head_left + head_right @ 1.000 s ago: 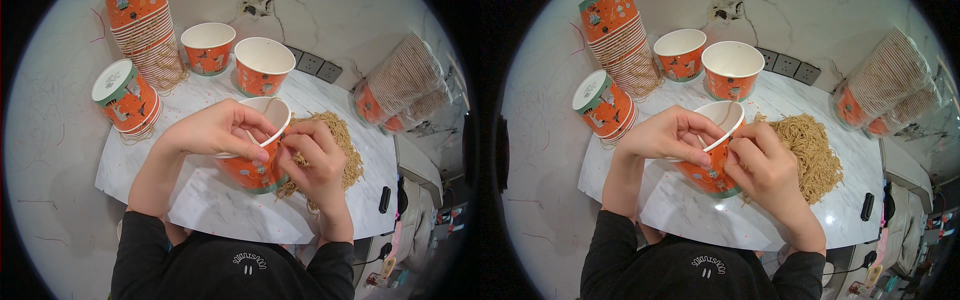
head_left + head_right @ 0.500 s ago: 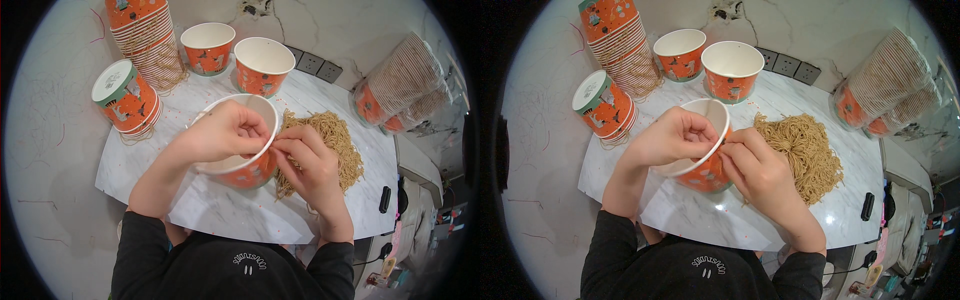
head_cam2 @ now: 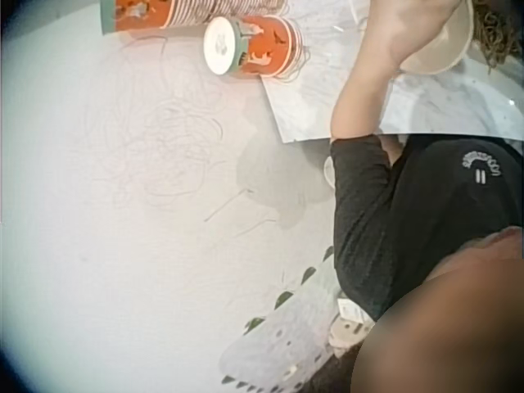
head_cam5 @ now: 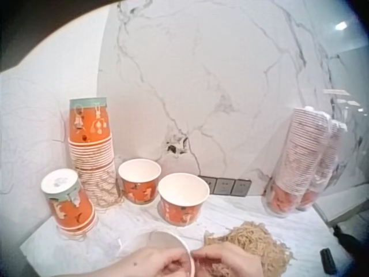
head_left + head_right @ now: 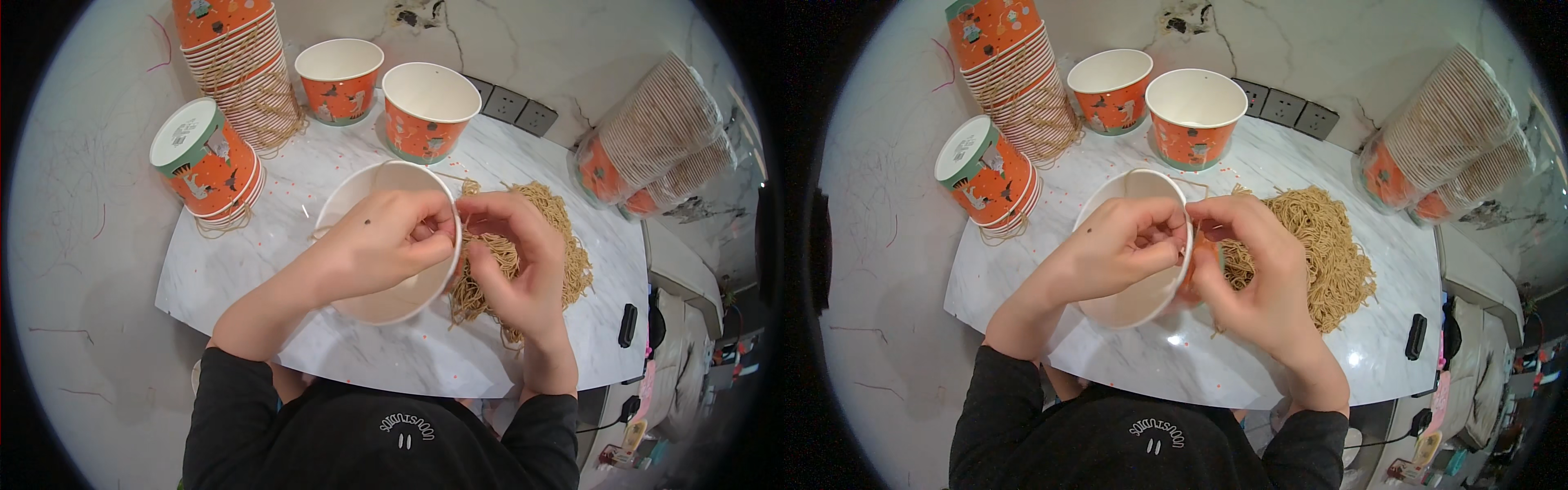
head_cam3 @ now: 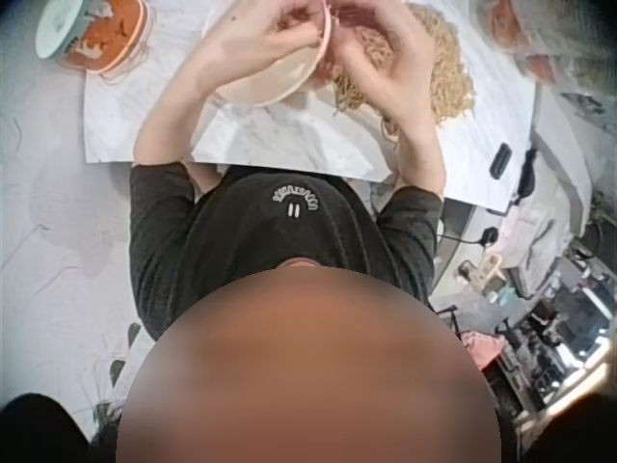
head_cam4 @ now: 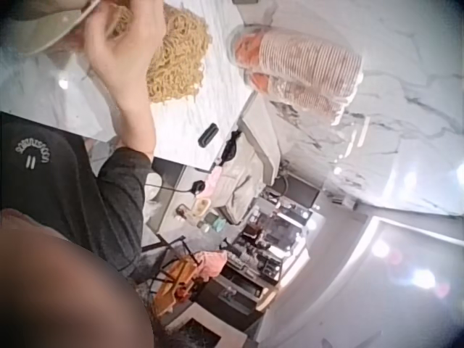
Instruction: Thread and tie thin string through pre-punched holes in paper cups for packaging purposes.
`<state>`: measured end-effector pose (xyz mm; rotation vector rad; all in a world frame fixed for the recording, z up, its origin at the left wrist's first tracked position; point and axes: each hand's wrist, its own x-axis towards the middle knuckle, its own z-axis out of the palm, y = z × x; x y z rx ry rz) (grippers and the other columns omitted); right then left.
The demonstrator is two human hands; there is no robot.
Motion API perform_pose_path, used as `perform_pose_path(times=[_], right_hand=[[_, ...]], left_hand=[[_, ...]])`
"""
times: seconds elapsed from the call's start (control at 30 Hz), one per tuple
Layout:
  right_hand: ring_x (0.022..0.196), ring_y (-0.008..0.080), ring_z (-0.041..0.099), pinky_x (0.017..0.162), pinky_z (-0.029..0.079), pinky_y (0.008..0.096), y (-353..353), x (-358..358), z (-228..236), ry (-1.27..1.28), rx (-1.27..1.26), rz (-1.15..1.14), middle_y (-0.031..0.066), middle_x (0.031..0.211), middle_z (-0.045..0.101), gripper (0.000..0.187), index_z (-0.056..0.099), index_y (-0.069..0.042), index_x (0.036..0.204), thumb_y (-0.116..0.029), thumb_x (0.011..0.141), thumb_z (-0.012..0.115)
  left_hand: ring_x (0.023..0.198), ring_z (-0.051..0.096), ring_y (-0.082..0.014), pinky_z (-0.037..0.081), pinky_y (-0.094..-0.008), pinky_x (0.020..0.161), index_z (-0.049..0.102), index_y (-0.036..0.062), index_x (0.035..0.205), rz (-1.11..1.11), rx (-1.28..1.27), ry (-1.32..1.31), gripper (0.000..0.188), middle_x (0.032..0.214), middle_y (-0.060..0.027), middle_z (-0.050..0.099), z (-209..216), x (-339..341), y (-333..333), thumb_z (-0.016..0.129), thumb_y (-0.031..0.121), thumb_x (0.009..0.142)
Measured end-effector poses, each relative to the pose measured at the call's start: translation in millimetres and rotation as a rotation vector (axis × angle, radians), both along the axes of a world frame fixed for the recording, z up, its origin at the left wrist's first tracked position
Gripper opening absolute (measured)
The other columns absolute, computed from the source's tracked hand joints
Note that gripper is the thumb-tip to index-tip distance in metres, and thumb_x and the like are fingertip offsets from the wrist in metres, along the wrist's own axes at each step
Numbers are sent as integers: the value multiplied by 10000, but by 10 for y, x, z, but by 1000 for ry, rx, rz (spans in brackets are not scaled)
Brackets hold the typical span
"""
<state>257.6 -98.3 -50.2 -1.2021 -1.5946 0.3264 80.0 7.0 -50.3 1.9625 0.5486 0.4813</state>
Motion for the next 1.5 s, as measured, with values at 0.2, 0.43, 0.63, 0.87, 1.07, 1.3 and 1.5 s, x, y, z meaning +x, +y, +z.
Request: perform_pose_path(times=[0.2, 0.43, 0.63, 0.87, 1.07, 1.3, 1.5], right_hand=[[888, 250, 699, 806, 579, 334, -80, -82, 68, -106, -35, -74, 128, 1024, 679, 306, 670, 3, 1089, -17, 800, 768], [820, 240, 715, 706, 589, 309, -158, -127, 53, -331, 87, -186, 100, 1012, 707, 218, 715, -19, 1015, 29, 809, 766], [855, 254, 729, 699, 596, 325, -49, 31, 2, -414, 145, -179, 94, 1004, 717, 222, 727, -22, 1006, 27, 793, 763], [889, 265, 730, 730, 595, 343, -6, 52, 37, -422, 122, -81, 91, 1004, 721, 214, 731, -24, 1007, 32, 801, 750], [865, 272, 724, 716, 587, 343, 10, 79, -32, -430, 81, -76, 96, 1006, 718, 202, 733, -15, 1007, 25, 809, 749], [848, 254, 719, 707, 582, 340, 128, 65, -163, -334, 22, -41, 78, 1018, 700, 192, 750, -49, 994, 7, 810, 761], [831, 223, 704, 679, 569, 343, 191, 51, -283, -410, 15, -68, 59, 1013, 682, 195, 766, -61, 979, -7, 791, 777]], left_hand=[[918, 580, -42, 480, -235, 828, 597, 2, 1011, -193, -416, -140, 63, 999, 8, 640, -3, -41, 100, 572, 55, 989], [934, 586, -49, 483, -232, 826, 619, 13, 1034, -146, -334, -43, 77, 1018, 6, 649, 65, -90, -9, 579, 75, 1014], [777, 592, -47, 488, -228, 676, 647, 12, 960, -161, -62, 98, 108, 861, -16, 678, 355, -285, -55, 716, 95, 947], [999, 696, -204, 539, -317, 861, 745, 30, 1036, 150, 372, -249, 265, 1051, -68, 735, 154, -153, -13, 823, 46, 784], [887, 728, -233, 566, -327, 768, 753, 23, 967, 152, 449, -159, 180, 975, -86, 746, -1, -52, -6, 796, 34, 793], [797, 678, -164, 516, -297, 681, 646, 12, 908, 219, 367, -74, 66, 848, -69, 674, 64, -34, -17, 678, 34, 855], [823, 637, -73, 479, -252, 671, 575, 27, 1105, 132, -168, -260, 167, 880, 13, 624, -105, 44, 140, 621, 79, 953]])
